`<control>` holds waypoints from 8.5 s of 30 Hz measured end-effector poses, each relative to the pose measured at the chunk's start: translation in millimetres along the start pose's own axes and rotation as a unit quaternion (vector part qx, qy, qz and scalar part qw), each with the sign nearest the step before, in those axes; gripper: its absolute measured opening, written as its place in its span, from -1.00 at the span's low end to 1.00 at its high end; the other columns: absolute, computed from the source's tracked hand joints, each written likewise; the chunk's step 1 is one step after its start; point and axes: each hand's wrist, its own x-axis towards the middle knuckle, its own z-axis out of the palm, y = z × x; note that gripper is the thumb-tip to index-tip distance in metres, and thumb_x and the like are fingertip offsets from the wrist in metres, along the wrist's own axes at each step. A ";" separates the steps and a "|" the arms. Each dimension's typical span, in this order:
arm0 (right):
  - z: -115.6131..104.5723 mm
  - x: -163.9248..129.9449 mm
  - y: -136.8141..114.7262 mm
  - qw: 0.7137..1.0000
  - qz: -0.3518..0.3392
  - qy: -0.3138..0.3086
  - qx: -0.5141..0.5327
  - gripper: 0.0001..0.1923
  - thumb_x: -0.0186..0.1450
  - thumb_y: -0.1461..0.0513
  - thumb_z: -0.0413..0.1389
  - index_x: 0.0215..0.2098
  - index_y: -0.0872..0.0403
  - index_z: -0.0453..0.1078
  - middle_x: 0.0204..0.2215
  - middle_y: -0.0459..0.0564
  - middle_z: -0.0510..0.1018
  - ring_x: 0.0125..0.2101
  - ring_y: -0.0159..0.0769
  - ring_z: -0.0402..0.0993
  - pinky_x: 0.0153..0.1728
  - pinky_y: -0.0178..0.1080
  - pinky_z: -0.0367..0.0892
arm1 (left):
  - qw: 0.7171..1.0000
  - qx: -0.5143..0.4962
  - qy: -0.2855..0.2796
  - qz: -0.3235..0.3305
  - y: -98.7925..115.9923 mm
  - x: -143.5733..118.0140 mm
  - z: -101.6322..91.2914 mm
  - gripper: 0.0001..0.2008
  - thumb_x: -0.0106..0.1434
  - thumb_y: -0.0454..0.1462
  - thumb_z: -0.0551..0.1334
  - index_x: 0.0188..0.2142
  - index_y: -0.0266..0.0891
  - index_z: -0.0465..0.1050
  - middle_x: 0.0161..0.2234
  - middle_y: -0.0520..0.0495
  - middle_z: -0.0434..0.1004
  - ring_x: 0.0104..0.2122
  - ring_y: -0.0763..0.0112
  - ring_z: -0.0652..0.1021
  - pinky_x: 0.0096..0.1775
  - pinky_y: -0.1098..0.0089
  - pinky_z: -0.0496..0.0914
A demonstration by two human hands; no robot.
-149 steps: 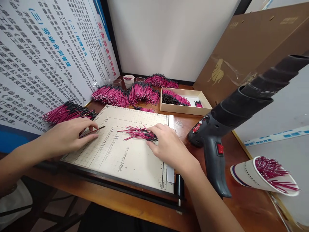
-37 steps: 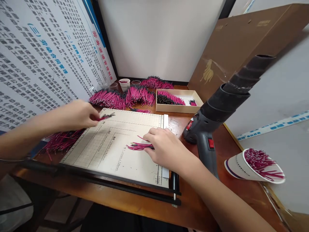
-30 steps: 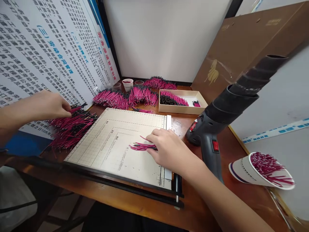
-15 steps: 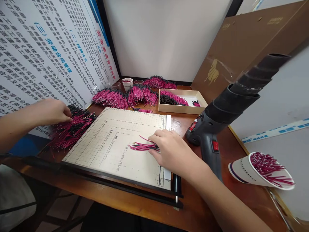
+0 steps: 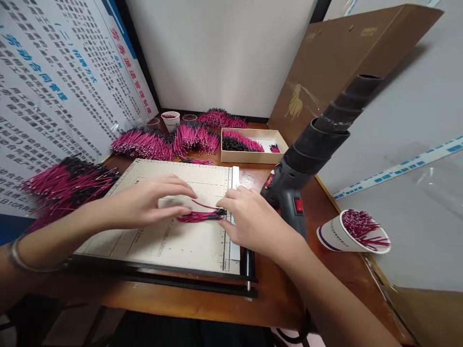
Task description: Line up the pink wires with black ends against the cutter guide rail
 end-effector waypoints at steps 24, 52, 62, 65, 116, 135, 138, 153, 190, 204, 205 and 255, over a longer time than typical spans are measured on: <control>14.8 -10.0 9.4 0.994 -0.009 0.083 0.069 -0.87 0.34 0.35 0.17 -0.32 0.15 0.58 -0.36 0.01 0.54 -0.29 -0.26 0.42 -0.25 -0.20 0.24 | 0.997 -0.044 -0.070 0.005 -13.1 36.2 5.2 -0.78 0.32 -0.26 0.15 -0.32 -0.24 0.58 -0.37 -0.05 0.63 -0.40 0.42 0.53 -0.31 0.42 0.34; 26.6 -11.6 9.5 0.961 -0.043 0.271 0.032 -0.82 0.38 0.37 0.14 -0.30 0.15 0.60 -0.40 0.02 0.55 -0.37 -0.31 0.48 -0.34 -0.22 0.41 | 0.968 0.050 0.165 0.182 -18.1 28.1 29.3 -0.82 0.41 -0.25 0.20 -0.12 -0.26 0.56 -0.28 -0.11 0.64 -0.32 0.33 0.46 -0.24 0.32 0.39; 28.9 -7.8 4.8 0.948 -0.087 0.306 0.028 -0.81 0.34 0.28 0.26 -0.09 0.19 0.52 -0.28 0.04 0.66 -0.27 -0.25 0.56 -0.25 -0.19 0.40 | 0.945 0.021 0.222 0.238 -13.5 32.3 33.9 -0.91 0.36 -0.40 0.26 -0.27 -0.32 0.56 -0.42 -0.05 0.60 -0.43 0.41 0.40 -0.32 0.37 0.35; 31.0 -6.2 4.5 0.945 -0.107 0.307 0.020 -0.92 0.38 0.33 0.20 -0.25 0.14 0.55 -0.39 -0.06 0.65 -0.39 -0.34 0.52 -0.34 -0.22 0.29 | 0.948 0.014 0.212 0.238 -12.6 31.7 32.3 -0.92 0.36 -0.37 0.28 -0.26 -0.31 0.57 -0.41 -0.04 0.60 -0.43 0.41 0.40 -0.32 0.37 0.34; 32.1 -5.7 0.6 0.938 -0.062 0.339 0.032 -0.91 0.35 0.41 0.17 -0.27 0.12 0.46 -0.37 -0.02 0.66 -0.36 -0.33 0.59 -0.29 -0.26 0.36 | 0.972 -0.054 0.132 0.185 -22.3 32.6 27.2 -0.79 0.42 -0.35 0.19 -0.20 -0.26 0.64 -0.52 -0.01 0.51 -0.44 0.39 0.30 -0.36 0.36 0.25; 30.3 -4.0 -3.1 0.933 -0.085 0.348 0.039 -0.91 0.34 0.38 0.20 -0.30 0.11 0.52 -0.44 -0.08 0.64 -0.44 -0.36 0.54 -0.36 -0.25 0.32 | 0.965 -0.055 0.166 0.196 -20.8 29.5 31.2 -0.78 0.45 -0.24 0.20 -0.18 -0.20 0.65 -0.63 0.04 0.44 -0.52 0.43 0.29 -0.44 0.39 0.24; 29.0 -4.0 -3.1 0.932 -0.083 0.349 0.059 -0.91 0.32 0.40 0.22 -0.30 0.12 0.52 -0.44 -0.06 0.64 -0.43 -0.35 0.55 -0.35 -0.26 0.33 | 0.963 -0.070 0.174 0.192 -22.8 29.1 29.6 -0.78 0.44 -0.23 0.22 -0.17 -0.23 0.65 -0.63 0.06 0.41 -0.52 0.45 0.30 -0.46 0.41 0.22; 28.8 -2.6 -4.3 0.940 -0.055 0.321 0.102 -0.91 0.35 0.37 0.21 -0.31 0.11 0.54 -0.44 -0.07 0.64 -0.42 -0.38 0.53 -0.38 -0.29 0.37 | 0.968 -0.188 0.093 0.140 -22.9 30.1 28.3 -0.77 0.45 -0.23 0.21 -0.07 -0.15 0.66 -0.61 0.06 0.48 -0.47 0.44 0.33 -0.36 0.40 0.31; 18.6 -0.8 0.2 0.979 -0.007 0.197 0.058 -0.94 0.33 0.36 0.21 -0.28 0.21 0.55 -0.38 0.03 0.52 -0.40 -0.30 0.42 -0.37 -0.24 0.31 | 0.993 -0.064 0.099 -0.020 -44.7 30.3 23.8 -0.75 0.34 -0.13 0.23 -0.21 -0.22 0.62 -0.28 -0.06 0.66 -0.28 0.32 0.54 -0.20 0.32 0.33; 28.9 -6.1 -1.7 0.989 -0.088 0.113 0.022 -0.86 0.39 0.34 0.12 -0.30 0.18 0.51 -0.39 -0.01 0.52 -0.35 -0.23 0.38 -0.32 -0.20 0.20 | 0.985 -0.064 0.093 0.130 -27.3 23.3 18.1 -0.82 0.40 -0.33 0.17 -0.28 -0.27 0.56 -0.36 -0.03 0.59 -0.34 0.39 0.46 -0.23 0.36 0.32; 28.6 -6.2 -2.6 0.989 -0.096 0.112 0.001 -0.87 0.38 0.34 0.13 -0.30 0.18 0.51 -0.40 -0.01 0.52 -0.35 -0.22 0.37 -0.33 -0.19 0.18 | 0.984 -0.066 0.087 0.138 -26.0 23.0 19.1 -0.81 0.40 -0.34 0.16 -0.27 -0.28 0.55 -0.35 -0.04 0.59 -0.34 0.38 0.45 -0.23 0.35 0.31; 20.2 -4.0 -18.4 0.924 0.014 0.234 0.300 -0.85 0.36 0.37 0.17 -0.29 0.10 0.59 -0.53 -0.16 0.62 -0.63 -0.52 0.45 -0.56 -0.44 0.40 | 0.967 -0.158 0.148 0.133 -9.3 22.2 26.2 -0.90 0.34 -0.35 0.27 -0.28 -0.21 0.58 -0.42 -0.02 0.63 -0.41 0.43 0.54 -0.34 0.41 0.43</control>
